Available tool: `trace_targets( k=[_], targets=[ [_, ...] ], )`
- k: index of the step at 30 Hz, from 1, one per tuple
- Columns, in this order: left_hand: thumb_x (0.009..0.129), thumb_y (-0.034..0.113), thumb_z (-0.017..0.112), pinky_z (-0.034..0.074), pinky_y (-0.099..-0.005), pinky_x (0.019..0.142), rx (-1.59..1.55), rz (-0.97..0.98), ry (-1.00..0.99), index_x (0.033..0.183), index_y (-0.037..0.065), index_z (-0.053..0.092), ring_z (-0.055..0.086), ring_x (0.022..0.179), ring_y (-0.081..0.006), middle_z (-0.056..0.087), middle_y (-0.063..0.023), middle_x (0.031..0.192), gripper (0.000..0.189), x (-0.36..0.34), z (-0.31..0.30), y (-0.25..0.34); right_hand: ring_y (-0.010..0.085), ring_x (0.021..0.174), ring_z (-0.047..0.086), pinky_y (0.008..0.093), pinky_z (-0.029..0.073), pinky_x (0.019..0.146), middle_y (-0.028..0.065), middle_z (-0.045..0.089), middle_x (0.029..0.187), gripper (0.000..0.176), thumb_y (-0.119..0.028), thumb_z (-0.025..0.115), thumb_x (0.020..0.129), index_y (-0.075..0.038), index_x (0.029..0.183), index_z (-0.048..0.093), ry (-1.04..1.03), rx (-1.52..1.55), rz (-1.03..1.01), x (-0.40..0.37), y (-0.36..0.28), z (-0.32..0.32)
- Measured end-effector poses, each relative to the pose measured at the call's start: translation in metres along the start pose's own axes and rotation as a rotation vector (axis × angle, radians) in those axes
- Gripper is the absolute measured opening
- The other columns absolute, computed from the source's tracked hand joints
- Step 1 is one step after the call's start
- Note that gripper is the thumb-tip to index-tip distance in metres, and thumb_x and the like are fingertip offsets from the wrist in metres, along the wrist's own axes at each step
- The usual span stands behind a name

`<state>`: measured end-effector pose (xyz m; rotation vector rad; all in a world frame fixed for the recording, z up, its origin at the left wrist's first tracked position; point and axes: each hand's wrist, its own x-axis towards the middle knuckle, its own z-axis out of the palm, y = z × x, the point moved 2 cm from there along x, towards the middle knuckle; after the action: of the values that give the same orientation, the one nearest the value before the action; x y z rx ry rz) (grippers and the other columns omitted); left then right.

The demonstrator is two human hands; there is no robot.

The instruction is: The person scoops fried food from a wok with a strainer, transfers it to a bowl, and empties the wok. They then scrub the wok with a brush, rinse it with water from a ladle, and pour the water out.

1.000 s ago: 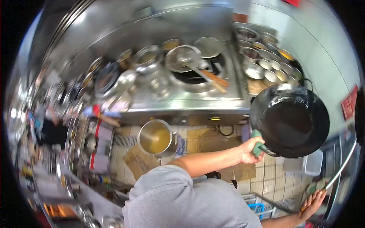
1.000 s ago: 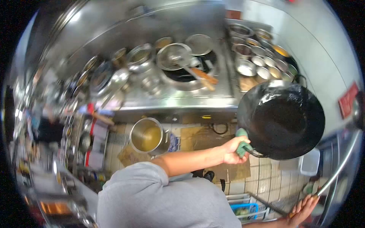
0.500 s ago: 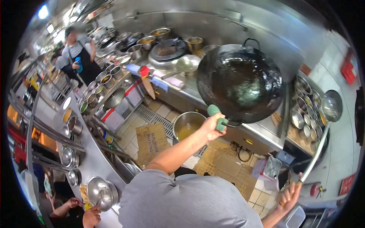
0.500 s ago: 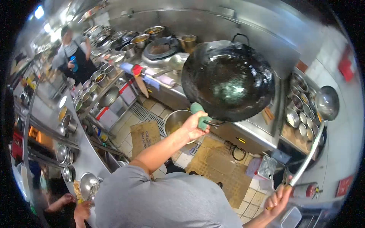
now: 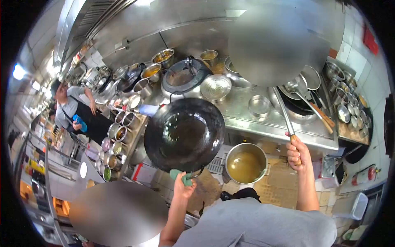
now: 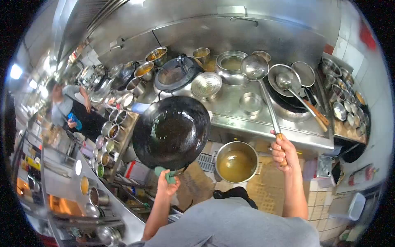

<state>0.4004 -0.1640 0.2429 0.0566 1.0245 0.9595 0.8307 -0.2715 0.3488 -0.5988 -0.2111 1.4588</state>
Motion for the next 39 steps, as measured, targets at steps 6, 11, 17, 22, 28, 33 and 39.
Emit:
trace_targets(
  k=[6,11,17,22,28,33,39],
  targets=[
    [0.074,0.025,0.057,0.04,-0.03,0.05,-0.03,0.072,0.056,0.081,0.009,0.051,0.051,0.052,-0.0176,0.053,-0.0038,0.067,0.019,-0.001,-0.04,0.053,0.0015,0.042,0.035,0.0152,0.031,0.032,-0.0019,0.041,0.063,0.028,-0.012,0.049,0.088,-0.01,0.116,0.045,0.123,-0.175,-0.018,0.072,0.027,0.027],
    [0.076,0.026,0.052,0.039,-0.0291,0.047,-0.073,0.079,0.069,0.077,0.008,0.053,0.051,0.052,-0.0167,0.054,-0.0049,0.065,0.019,0.027,-0.071,0.09,0.0033,0.044,0.037,0.0174,0.031,0.035,-0.0006,0.043,0.065,0.017,-0.01,0.049,0.086,-0.01,0.101,0.043,0.196,-0.389,-0.091,0.168,0.03,0.034],
    [0.074,0.025,0.054,0.037,-0.0287,0.048,-0.126,0.106,0.161,0.078,0.008,0.052,0.047,0.049,-0.0168,0.055,-0.0053,0.068,0.018,0.07,-0.059,0.15,0.0048,0.044,0.039,0.0193,0.032,0.034,-0.001,0.044,0.063,0.01,-0.01,0.051,0.084,-0.01,0.089,0.042,0.361,-0.784,-0.242,0.308,0.033,0.05],
    [0.074,0.023,0.055,0.038,-0.0283,0.048,-0.066,-0.004,0.176,0.079,0.007,0.052,0.048,0.049,-0.0159,0.055,-0.0053,0.068,0.017,0.14,-0.014,0.245,0.0207,0.054,0.056,0.0328,0.043,0.045,0.0138,0.057,0.072,0.013,-0.01,0.052,0.078,-0.001,0.088,0.052,0.646,-1.412,-0.423,0.421,0.01,0.059],
    [0.075,0.026,0.057,0.04,-0.029,0.047,0.076,-0.035,0.055,0.082,0.009,0.052,0.049,0.05,-0.0162,0.054,-0.0045,0.068,0.019,0.248,0.05,0.327,0.0261,0.05,0.059,0.0377,0.046,0.046,0.0169,0.06,0.069,0.013,-0.005,0.049,0.073,0.002,0.084,0.054,0.93,-1.683,-0.298,0.575,0.006,0.026],
    [0.074,0.021,0.06,0.04,-0.0262,0.048,0.132,-0.066,-0.135,0.078,0.012,0.049,0.05,0.053,-0.015,0.053,-0.0021,0.066,0.016,0.346,0.12,0.362,0.0109,0.04,0.045,0.0203,0.042,0.036,0.0015,0.043,0.052,0.017,0.0,0.042,0.077,-0.007,0.062,0.038,0.491,0.263,-0.105,0.631,0.005,0.03],
    [0.073,0.028,0.061,0.043,-0.0291,0.054,0.271,-0.163,-0.246,0.081,0.01,0.049,0.051,0.056,-0.0162,0.051,-0.0042,0.065,0.023,0.452,0.167,0.387,0.0118,0.045,0.044,0.0208,0.044,0.042,0.0025,0.04,0.056,0.017,0.001,0.039,0.077,-0.005,0.061,0.036,0.147,0.486,-0.298,0.602,0.019,0.102]
  ],
)
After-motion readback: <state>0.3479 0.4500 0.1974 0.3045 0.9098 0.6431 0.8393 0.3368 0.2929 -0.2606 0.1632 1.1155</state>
